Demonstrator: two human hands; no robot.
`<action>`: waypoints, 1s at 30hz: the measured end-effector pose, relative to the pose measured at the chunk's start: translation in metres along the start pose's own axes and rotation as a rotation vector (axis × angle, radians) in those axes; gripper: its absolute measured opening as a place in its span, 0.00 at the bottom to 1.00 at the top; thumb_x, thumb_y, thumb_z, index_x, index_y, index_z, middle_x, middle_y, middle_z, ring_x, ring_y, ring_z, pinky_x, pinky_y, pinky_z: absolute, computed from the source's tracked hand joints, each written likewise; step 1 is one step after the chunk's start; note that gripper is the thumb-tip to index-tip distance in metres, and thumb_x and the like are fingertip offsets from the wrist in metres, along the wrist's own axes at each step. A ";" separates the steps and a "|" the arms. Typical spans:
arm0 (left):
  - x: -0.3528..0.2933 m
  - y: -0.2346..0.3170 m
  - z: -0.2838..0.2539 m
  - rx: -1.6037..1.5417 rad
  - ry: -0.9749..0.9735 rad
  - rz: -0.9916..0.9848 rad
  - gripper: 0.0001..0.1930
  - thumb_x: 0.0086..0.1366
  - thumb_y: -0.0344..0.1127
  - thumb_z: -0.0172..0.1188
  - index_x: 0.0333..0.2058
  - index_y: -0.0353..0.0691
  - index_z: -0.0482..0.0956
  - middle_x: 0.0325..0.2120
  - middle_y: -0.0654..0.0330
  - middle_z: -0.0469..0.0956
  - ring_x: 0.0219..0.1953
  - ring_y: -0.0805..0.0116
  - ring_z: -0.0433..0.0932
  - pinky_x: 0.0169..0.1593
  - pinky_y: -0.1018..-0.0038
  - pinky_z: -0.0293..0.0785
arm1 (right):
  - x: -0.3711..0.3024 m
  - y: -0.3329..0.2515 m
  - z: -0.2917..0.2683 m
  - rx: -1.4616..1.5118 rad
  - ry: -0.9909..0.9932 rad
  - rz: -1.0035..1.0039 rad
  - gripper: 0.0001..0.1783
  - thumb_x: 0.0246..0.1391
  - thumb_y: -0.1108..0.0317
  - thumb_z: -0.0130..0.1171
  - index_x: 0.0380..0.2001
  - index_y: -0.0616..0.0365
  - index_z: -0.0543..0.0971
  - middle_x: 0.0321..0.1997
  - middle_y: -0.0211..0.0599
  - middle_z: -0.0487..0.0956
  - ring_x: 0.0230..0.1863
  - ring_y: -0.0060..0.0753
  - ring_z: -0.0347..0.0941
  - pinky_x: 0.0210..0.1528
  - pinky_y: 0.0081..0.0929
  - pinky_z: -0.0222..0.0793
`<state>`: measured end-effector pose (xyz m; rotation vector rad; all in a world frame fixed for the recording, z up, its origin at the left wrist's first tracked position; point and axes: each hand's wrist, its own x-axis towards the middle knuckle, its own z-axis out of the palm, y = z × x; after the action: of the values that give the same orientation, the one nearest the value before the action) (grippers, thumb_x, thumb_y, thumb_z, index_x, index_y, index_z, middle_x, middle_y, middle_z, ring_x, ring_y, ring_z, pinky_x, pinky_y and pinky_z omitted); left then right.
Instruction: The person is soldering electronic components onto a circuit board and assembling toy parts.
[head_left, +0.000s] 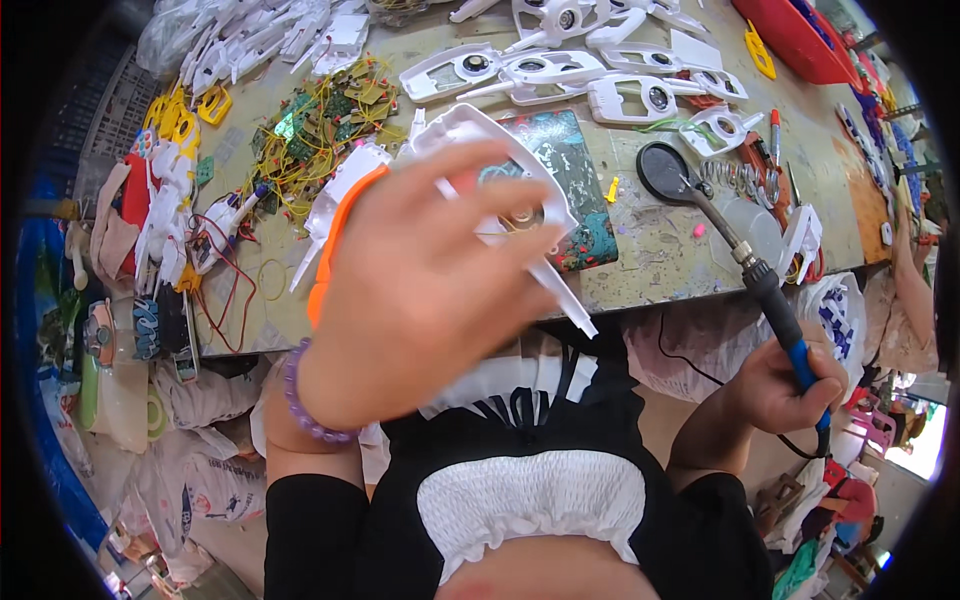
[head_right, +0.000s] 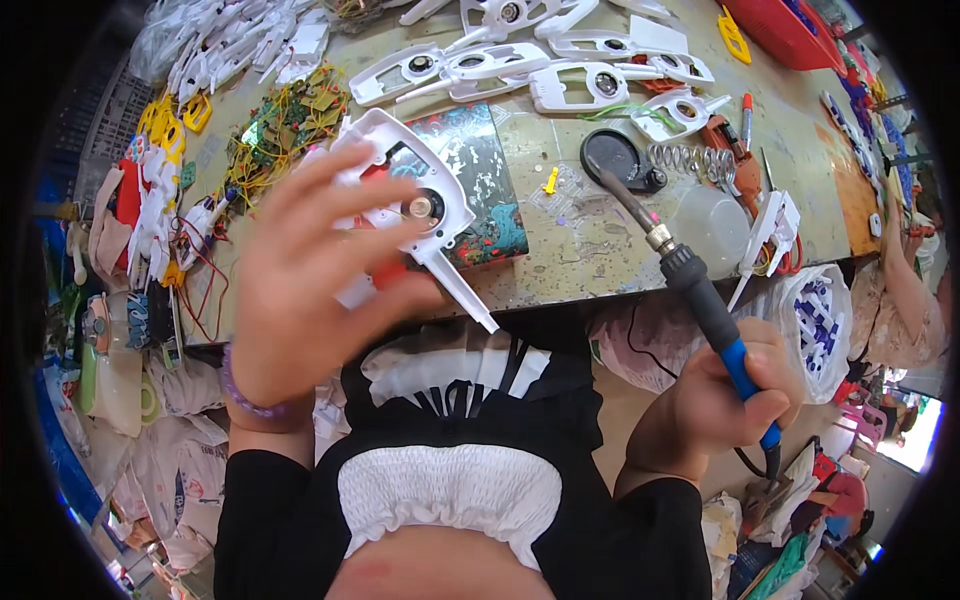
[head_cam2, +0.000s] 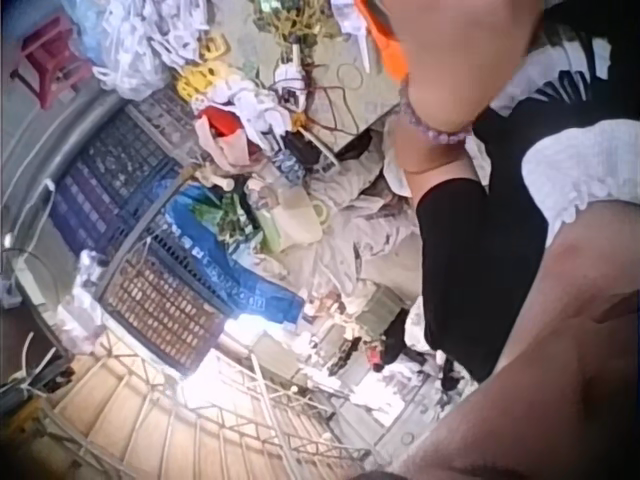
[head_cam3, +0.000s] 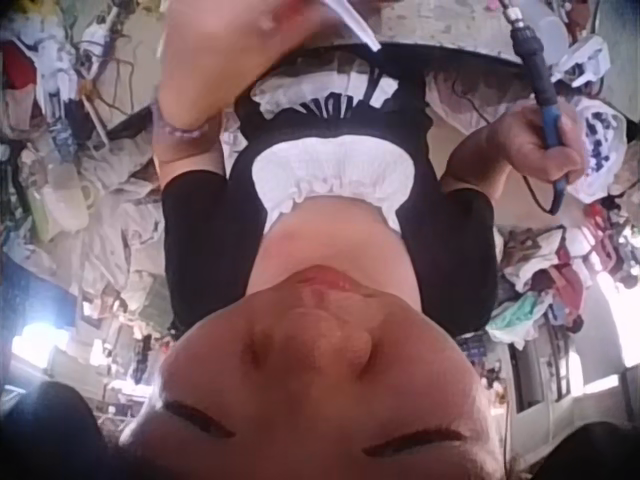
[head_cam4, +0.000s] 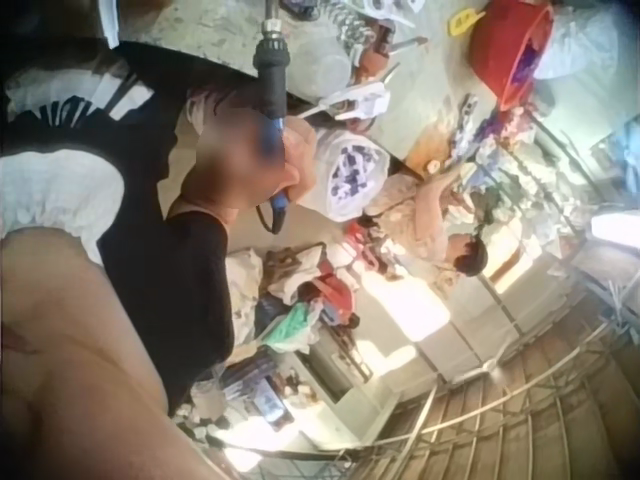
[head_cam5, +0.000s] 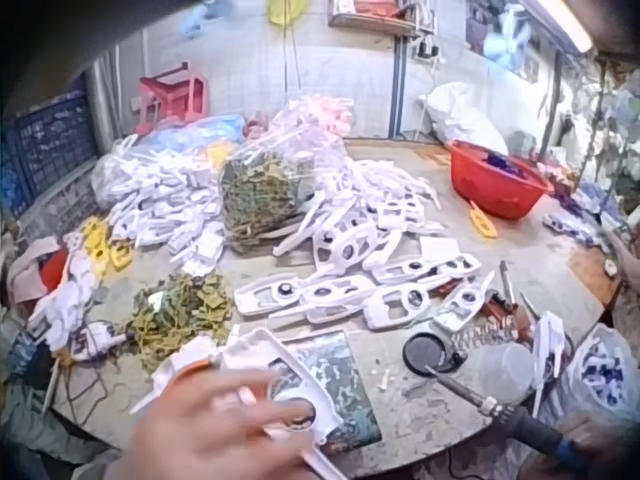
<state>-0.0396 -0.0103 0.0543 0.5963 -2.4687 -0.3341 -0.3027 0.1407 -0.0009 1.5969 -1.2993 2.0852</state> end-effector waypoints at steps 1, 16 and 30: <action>-0.002 0.004 0.007 0.002 -0.044 0.086 0.15 0.45 0.32 0.66 0.35 0.42 0.80 0.45 0.61 0.76 0.54 0.57 0.69 0.55 0.60 0.65 | 0.000 0.001 0.001 0.005 0.065 0.016 0.18 0.61 0.58 0.40 0.26 0.62 0.69 0.09 0.33 0.61 0.09 0.23 0.54 0.16 0.23 0.50; -0.045 -0.066 -0.011 -1.271 0.868 -0.605 0.20 0.65 0.37 0.55 0.53 0.33 0.67 0.35 0.60 0.78 0.36 0.74 0.78 0.40 0.75 0.78 | -0.014 0.012 -0.001 -0.015 0.122 0.080 0.18 0.59 0.59 0.41 0.25 0.63 0.69 0.08 0.32 0.58 0.12 0.25 0.54 0.19 0.24 0.50; -0.003 -0.127 0.009 -0.742 -0.179 -0.766 0.18 0.63 0.38 0.59 0.47 0.34 0.74 0.37 0.66 0.76 0.40 0.80 0.72 0.46 0.82 0.67 | -0.012 0.004 0.008 -0.033 0.010 0.093 0.17 0.61 0.59 0.43 0.27 0.63 0.69 0.12 0.34 0.63 0.14 0.24 0.58 0.18 0.21 0.53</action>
<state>0.0004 -0.1178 0.0000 1.1636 -1.9308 -1.5559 -0.2956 0.1366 -0.0137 1.5383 -1.4223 2.1110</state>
